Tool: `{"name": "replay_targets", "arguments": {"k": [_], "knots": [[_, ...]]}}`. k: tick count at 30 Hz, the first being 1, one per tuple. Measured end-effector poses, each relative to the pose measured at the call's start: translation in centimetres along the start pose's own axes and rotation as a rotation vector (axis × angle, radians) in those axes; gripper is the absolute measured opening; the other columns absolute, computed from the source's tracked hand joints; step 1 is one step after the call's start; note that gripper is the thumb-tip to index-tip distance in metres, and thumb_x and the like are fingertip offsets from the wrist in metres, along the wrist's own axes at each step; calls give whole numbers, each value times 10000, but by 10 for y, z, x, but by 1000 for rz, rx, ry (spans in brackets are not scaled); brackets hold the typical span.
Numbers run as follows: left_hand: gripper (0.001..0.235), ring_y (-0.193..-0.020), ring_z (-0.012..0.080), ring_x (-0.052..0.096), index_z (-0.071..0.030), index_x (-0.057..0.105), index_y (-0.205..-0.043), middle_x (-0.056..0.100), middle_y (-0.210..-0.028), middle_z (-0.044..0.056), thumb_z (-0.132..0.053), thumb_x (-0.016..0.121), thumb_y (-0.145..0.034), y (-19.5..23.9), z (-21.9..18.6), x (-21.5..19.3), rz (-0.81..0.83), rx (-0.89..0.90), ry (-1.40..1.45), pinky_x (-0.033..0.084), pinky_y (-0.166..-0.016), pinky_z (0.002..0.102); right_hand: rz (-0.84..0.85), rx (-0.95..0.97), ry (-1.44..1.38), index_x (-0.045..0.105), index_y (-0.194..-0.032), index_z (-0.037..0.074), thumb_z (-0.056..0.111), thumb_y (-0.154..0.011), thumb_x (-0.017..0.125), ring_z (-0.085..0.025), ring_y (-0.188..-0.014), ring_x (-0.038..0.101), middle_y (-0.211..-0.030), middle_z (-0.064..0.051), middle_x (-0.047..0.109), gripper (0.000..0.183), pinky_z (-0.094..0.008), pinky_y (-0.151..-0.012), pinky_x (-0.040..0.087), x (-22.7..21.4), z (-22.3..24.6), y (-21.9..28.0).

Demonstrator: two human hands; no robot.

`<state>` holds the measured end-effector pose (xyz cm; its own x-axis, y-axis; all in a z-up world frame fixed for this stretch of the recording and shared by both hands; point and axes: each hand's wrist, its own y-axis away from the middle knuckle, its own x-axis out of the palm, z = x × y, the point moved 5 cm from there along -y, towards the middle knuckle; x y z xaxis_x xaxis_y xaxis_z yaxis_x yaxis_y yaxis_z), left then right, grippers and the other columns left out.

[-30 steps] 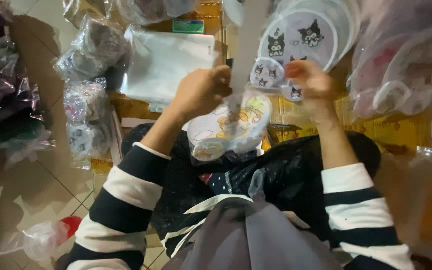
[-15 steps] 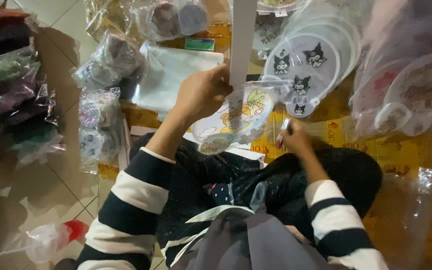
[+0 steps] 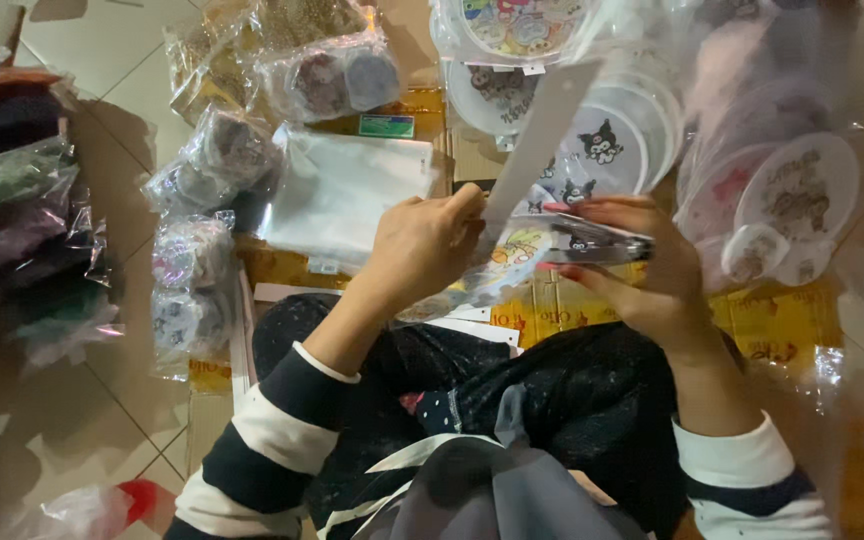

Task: The person sits on the floor and packs cartoon-themed plastic plates and bowls into clear plastic bags. They handle the items one at a time, place them into bags, and seal them using a handheld heat sealer.

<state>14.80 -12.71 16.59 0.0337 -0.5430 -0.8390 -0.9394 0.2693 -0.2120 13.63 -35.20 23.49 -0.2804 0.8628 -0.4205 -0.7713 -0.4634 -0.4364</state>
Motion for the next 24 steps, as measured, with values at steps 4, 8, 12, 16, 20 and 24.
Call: {"name": "replay_targets", "arguments": {"k": [4, 8, 12, 16, 20, 24], "knots": [[143, -632, 350, 657, -155, 444, -986, 684, -749, 62, -203, 578, -983, 7, -14, -3, -33, 87, -64, 442, -569, 458, 41, -29, 148, 577, -1295, -15, 73, -770, 900, -295, -1261, 626, -1283, -160, 657, 623, -385, -1164, 485, 10, -2, -11], [91, -666, 297, 661, -125, 522, -1034, 697, -762, 51, -165, 591, -989, 16, -28, -14, -161, 194, -131, 436, -638, 385, 131, 132, 89, 551, -1319, -13, 72, -763, 871, -252, -1184, 691, -1240, -162, 700, 648, -364, -1083, 544, 8, -35, -4], [130, -831, 269, 759, -189, 556, -1104, 713, -811, 57, -144, 577, -984, 17, -31, -8, -131, 216, -29, 559, -789, 400, 75, 384, -183, 671, -992, -10, 18, -715, 920, -194, -964, 715, -950, -145, 746, 373, -322, -770, 611, 17, -45, -13], [171, -821, 304, 747, -203, 503, -1131, 688, -789, 68, -166, 572, -979, 15, -29, -5, -109, 190, 18, 547, -761, 427, 31, 313, -79, 648, -1040, -15, 44, -718, 942, -214, -957, 707, -950, -163, 728, 440, -373, -799, 597, 19, -48, -11], [230, -815, 357, 752, -210, 475, -1141, 714, -801, 102, -173, 610, -958, 15, -27, -8, -6, 136, 162, 549, -770, 476, -12, 119, 111, 687, -1027, 10, 74, -760, 944, -297, -986, 747, -940, -188, 748, 376, -404, -806, 575, 19, -48, -7], [332, -878, 438, 727, -220, 440, -1203, 734, -884, 128, -230, 598, -912, 14, -30, -24, 99, 114, 360, 526, -840, 559, -27, 144, 159, 662, -962, 21, 105, -761, 950, -322, -977, 739, -841, -189, 723, 361, -420, -767, 556, 18, -49, -2]]}}
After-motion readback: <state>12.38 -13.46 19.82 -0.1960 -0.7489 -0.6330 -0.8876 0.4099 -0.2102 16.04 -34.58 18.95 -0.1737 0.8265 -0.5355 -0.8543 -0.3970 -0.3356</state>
